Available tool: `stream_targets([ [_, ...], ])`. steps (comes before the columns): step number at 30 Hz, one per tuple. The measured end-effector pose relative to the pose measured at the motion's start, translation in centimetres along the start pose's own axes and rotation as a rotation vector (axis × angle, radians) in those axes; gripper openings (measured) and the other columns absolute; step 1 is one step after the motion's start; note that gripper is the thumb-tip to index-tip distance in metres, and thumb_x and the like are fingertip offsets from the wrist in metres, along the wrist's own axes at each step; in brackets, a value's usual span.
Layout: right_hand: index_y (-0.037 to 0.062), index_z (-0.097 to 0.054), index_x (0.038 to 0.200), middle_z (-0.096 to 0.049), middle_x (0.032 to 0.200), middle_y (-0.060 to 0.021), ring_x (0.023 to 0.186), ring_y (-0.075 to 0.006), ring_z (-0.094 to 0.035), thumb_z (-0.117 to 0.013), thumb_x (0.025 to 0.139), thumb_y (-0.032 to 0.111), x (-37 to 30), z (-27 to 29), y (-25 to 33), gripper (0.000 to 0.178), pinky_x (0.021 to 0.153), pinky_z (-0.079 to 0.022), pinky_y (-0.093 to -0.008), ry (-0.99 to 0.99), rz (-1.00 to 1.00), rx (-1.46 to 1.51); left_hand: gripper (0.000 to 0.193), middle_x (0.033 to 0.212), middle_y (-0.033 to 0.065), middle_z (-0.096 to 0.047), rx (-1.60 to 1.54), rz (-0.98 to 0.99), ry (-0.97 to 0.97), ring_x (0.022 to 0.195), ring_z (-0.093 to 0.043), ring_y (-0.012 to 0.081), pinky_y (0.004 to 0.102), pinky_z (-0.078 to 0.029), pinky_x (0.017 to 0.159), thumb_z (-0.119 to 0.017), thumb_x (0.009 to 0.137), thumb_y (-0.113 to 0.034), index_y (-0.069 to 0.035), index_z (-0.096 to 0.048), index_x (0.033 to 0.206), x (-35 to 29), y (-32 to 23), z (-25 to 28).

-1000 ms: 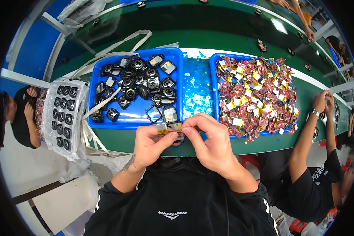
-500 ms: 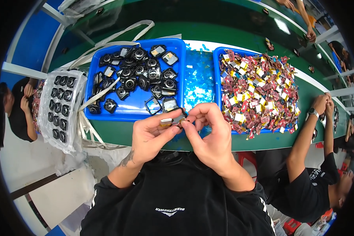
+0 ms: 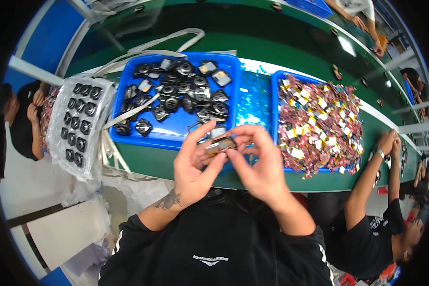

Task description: The recorder is assembling small electronic components, specifically attaching a yellow component to a larger black plastic housing.

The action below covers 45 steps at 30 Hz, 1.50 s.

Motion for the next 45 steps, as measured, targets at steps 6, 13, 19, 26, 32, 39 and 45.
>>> stream_targets([
  [6, -0.0014, -0.05, 0.121, -0.067, 0.078, -0.0063, 0.07, -0.0097, -0.061, -0.067, 0.08, -0.002, 12.5, 5.2, 0.8, 0.044, 0.065, -0.048, -0.023, 0.145, 0.062, -0.203, 0.017, 0.101, 0.0128, -0.068, 0.999, -0.377, -0.356, 0.081, -0.068, 0.0212, 0.0293, -0.055, 0.072, -0.072, 0.081, 0.0, -0.001, -0.07, 0.098, 1.1, -4.4, 9.7],
  [13, 0.0043, -0.066, 0.104, -0.068, 0.104, -0.0154, 0.101, -0.0301, -0.065, -0.092, 0.058, 0.025, 26.3, 12.5, -9.7, 0.057, 0.087, -0.052, -0.0365, -0.164, -0.211, -0.812, 0.047, 0.097, 0.0156, -0.068, 1.659, -0.165, -0.124, 0.085, -0.065, 0.0359, 0.0441, -0.052, 0.076, -0.081, 0.071, -0.033, -0.004, -0.065, 0.105, 2.7, -4.7, 15.3],
  [19, 0.0044, -0.064, 0.11, -0.066, 0.107, -0.0185, 0.1, -0.034, -0.065, -0.082, 0.071, 0.024, 22.7, 14.0, -5.2, 0.047, 0.088, -0.051, -0.0405, -0.218, 0.043, -0.948, 0.026, 0.087, 0.0153, -0.069, 1.56, -0.03, -0.065, 0.075, -0.068, 0.0308, 0.0383, -0.054, 0.07, -0.065, 0.078, -0.009, -0.001, -0.065, 0.103, 4.7, -4.8, 14.0],
  [26, 0.0013, -0.063, 0.11, -0.068, 0.094, -0.0167, 0.086, -0.03, -0.069, -0.069, 0.087, 0.023, 6.2, -1.8, 2.9, 0.032, 0.077, -0.054, -0.0412, 0.271, 0.18, -0.516, 0.024, 0.088, 0.0076, -0.067, 0.402, -0.007, -0.327, 0.073, -0.065, 0.0121, 0.0248, -0.054, 0.065, -0.06, 0.09, 0.001, 0.005, -0.062, 0.114, 5.2, -1.2, 12.0],
  [32, -0.0015, -0.063, 0.097, -0.068, 0.086, -0.0155, 0.08, -0.032, -0.068, -0.066, 0.087, 0.007, 2.9, 0.1, 0.6, 0.014, 0.069, -0.055, -0.0391, 0.006, -0.025, 0.002, 0.023, 0.094, 0.0111, -0.067, -0.075, 0.034, -0.092, 0.083, -0.067, 0.0143, 0.0268, -0.059, 0.07, -0.063, 0.089, 0.003, 0.006, -0.058, 0.112, 4.7, 0.4, 2.8],
  [39, 0.0028, -0.067, 0.09, -0.067, 0.083, -0.0135, 0.077, -0.0326, -0.067, -0.073, 0.081, 0.017, 4.5, 10.1, 1.4, 0.018, 0.068, -0.054, -0.0432, -0.328, 0.206, -1.034, 0.013, 0.092, 0.0134, -0.068, -0.369, 0.222, -0.044, 0.075, -0.071, 0.0217, 0.0303, -0.062, 0.065, -0.059, 0.093, 0.001, 0.001, -0.056, 0.105, 3.7, 2.9, 1.1],
  [45, 0.0036, -0.068, 0.085, -0.067, 0.08, -0.0155, 0.075, -0.0344, -0.066, -0.072, 0.08, 0.017, 6.6, 13.9, -0.9, 0.015, 0.068, -0.053, -0.0454, -0.297, 0.096, -1.14, 0.023, 0.102, 0.0171, -0.065, -0.426, 0.24, 0.009, 0.081, -0.071, 0.0243, 0.0328, -0.062, 0.068, -0.053, 0.096, -0.003, -0.001, -0.05, 0.119, 4.3, 1.9, -0.7],
])
Point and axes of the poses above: each hand's wrist, its own x-axis towards the middle knuckle, its own z-axis out of the back of the hand, y = z × x, the point moved 7 cm from there along x, towards the middle knuckle
